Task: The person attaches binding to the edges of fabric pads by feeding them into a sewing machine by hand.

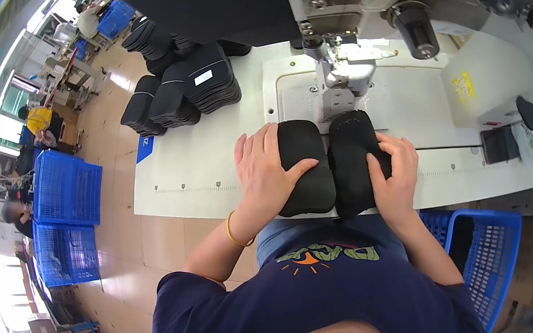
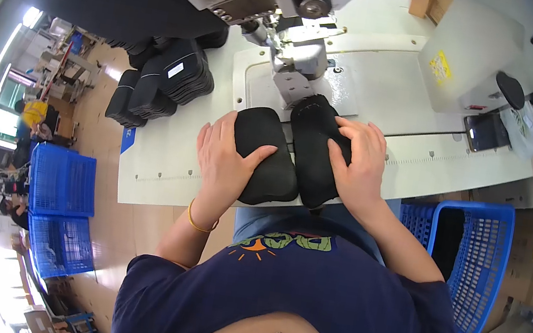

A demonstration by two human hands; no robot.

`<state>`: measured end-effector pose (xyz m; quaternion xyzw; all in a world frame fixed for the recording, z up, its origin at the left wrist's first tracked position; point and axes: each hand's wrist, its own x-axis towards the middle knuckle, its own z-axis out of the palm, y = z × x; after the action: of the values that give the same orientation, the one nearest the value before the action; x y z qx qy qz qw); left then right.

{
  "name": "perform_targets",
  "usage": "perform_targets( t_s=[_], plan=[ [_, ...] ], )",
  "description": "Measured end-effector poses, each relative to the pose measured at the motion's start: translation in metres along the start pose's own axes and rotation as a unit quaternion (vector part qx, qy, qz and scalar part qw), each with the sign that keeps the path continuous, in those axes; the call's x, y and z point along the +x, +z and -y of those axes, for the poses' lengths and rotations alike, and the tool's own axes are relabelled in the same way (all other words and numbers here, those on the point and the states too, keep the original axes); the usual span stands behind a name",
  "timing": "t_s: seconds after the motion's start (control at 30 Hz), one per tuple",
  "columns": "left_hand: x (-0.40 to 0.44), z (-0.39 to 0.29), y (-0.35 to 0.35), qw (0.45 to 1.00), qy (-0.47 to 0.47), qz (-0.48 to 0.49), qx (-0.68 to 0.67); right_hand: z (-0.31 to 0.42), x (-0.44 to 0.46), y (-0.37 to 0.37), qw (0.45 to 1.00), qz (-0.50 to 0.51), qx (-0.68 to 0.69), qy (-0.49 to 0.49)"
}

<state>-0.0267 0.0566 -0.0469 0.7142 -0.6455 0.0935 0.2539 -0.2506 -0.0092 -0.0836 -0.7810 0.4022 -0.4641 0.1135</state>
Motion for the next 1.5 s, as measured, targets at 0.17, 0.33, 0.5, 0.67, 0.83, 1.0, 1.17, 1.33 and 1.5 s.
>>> perform_targets(
  t_s=[0.17, 0.33, 0.5, 0.67, 0.83, 1.0, 1.17, 1.33, 1.5],
  plan=[
    [-0.002, 0.0, 0.0, 0.999, 0.017, -0.007, 0.026, 0.0, 0.0, 0.001, 1.0, -0.006, 0.001, -0.001],
    [0.004, -0.007, -0.011, 0.999, 0.014, 0.004, -0.051, 0.002, 0.006, -0.009, 1.0, -0.013, 0.021, -0.008],
    [0.024, 0.002, -0.037, 0.823, -0.19, 0.032, -0.534, -0.003, 0.012, -0.028, 0.975, -0.151, 0.164, -0.011],
    [0.042, -0.009, -0.053, 0.546, -0.286, 0.127, -0.777, 0.038, 0.052, -0.017, 0.945, -0.089, 0.315, 0.01],
    [0.044, -0.02, -0.042, 0.574, -0.254, 0.107, -0.771, 0.063, 0.067, -0.02, 0.824, 0.122, 0.511, 0.213],
    [0.046, -0.008, -0.037, 0.576, -0.233, -0.005, -0.784, 0.059, 0.045, -0.018, 0.835, 0.141, 0.481, 0.225],
    [0.046, -0.002, -0.033, 0.573, -0.222, 0.001, -0.789, 0.065, 0.043, -0.021, 0.839, 0.11, 0.478, 0.236],
    [0.048, 0.003, -0.031, 0.579, -0.223, -0.001, -0.784, 0.062, 0.04, -0.017, 0.827, 0.096, 0.5, 0.24],
    [0.056, 0.008, -0.032, 0.613, -0.199, 0.011, -0.765, 0.068, 0.043, -0.011, 0.798, 0.038, 0.543, 0.259]
  ],
)
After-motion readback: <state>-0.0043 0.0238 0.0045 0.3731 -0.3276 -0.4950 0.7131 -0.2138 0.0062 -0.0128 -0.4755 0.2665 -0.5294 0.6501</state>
